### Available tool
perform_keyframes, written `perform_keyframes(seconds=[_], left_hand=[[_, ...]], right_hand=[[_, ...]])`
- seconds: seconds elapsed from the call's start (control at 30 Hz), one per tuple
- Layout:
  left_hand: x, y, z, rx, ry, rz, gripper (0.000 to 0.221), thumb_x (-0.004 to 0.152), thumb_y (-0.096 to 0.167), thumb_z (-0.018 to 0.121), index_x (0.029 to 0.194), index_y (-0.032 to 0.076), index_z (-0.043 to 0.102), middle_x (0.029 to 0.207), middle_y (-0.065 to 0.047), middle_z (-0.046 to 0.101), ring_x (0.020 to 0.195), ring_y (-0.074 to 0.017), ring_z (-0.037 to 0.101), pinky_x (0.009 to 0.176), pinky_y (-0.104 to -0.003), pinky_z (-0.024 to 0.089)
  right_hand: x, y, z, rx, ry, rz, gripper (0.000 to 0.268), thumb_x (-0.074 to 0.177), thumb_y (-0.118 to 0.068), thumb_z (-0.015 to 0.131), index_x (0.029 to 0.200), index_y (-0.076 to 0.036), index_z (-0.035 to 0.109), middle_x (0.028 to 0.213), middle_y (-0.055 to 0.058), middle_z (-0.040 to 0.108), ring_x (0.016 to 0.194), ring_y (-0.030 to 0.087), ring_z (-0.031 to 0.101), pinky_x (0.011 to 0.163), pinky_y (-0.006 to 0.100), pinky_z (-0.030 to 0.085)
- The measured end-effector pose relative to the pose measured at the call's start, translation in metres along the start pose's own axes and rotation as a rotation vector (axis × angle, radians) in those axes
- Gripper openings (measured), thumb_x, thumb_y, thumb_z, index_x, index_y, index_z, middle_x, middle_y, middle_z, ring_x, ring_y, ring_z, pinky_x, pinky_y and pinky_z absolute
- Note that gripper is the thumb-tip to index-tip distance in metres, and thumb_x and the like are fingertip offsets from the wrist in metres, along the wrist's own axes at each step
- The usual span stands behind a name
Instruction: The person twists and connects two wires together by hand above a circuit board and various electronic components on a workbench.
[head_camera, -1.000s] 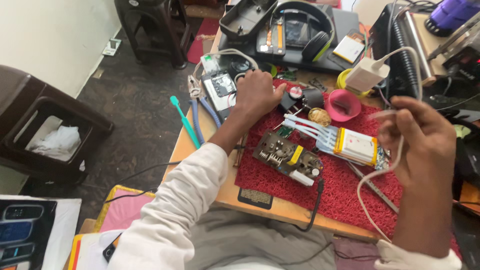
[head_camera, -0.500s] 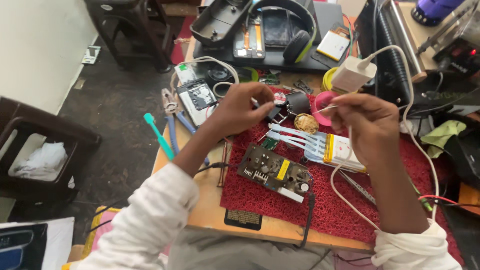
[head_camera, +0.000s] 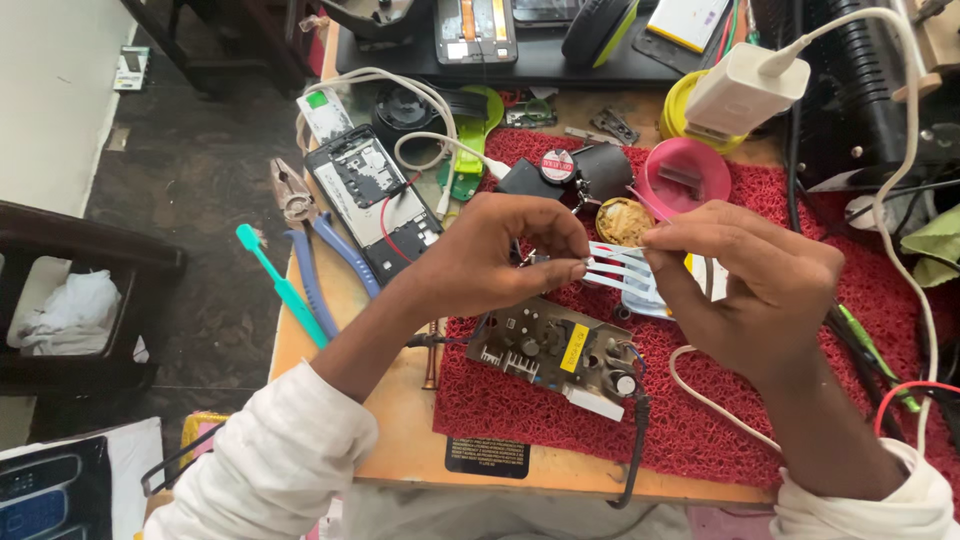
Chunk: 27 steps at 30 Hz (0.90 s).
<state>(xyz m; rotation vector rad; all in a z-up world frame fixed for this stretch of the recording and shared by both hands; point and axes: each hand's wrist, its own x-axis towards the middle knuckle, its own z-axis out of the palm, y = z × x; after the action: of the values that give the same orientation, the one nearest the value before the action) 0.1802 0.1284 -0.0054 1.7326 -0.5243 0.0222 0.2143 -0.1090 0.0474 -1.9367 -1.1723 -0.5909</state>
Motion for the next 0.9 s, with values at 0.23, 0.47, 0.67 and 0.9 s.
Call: perform_keyframes(seconds=[0.23,0.47,0.67,0.9], left_hand=[[0.001,-0.001,0.001,0.01,0.022,0.008,0.014,0.093,0.009,0.076,0.105,0.002,0.072,0.089,0.0,0.074,0.083,-0.0055,0.068,0.077,-0.024,0.057],[0.001,0.001,0.001,0.036,0.034,0.02,0.015,0.093,0.01,0.077,0.104,0.002,0.072,0.09,0.0,0.075,0.084,-0.0055,0.069,0.079,-0.024,0.058],[0.001,-0.002,0.002,0.012,0.024,0.015,0.015,0.093,0.01,0.077,0.105,0.002,0.071,0.091,0.0,0.074,0.085,-0.0054,0.069,0.08,-0.024,0.058],[0.001,-0.004,0.004,-0.012,0.023,0.022,0.015,0.094,0.009,0.076,0.105,0.001,0.07,0.092,0.0,0.074,0.086,-0.0053,0.068,0.081,-0.024,0.058]], right_hand=[[-0.008,0.007,0.003,0.044,-0.046,0.01,0.015,0.092,0.007,0.076,0.104,0.0,0.071,0.093,0.012,0.072,0.079,0.017,0.073,0.07,0.025,0.057],[-0.01,0.008,0.007,0.044,-0.068,0.019,0.015,0.09,0.008,0.075,0.102,0.0,0.071,0.089,0.011,0.07,0.075,0.015,0.071,0.068,0.025,0.056],[-0.011,0.008,0.008,0.024,-0.071,0.019,0.014,0.092,0.008,0.076,0.101,-0.001,0.071,0.088,0.01,0.069,0.074,0.015,0.071,0.067,0.025,0.055],[-0.012,0.008,0.009,0.034,-0.076,0.019,0.014,0.092,0.008,0.076,0.102,-0.001,0.07,0.091,0.011,0.07,0.076,0.016,0.071,0.068,0.026,0.056]])
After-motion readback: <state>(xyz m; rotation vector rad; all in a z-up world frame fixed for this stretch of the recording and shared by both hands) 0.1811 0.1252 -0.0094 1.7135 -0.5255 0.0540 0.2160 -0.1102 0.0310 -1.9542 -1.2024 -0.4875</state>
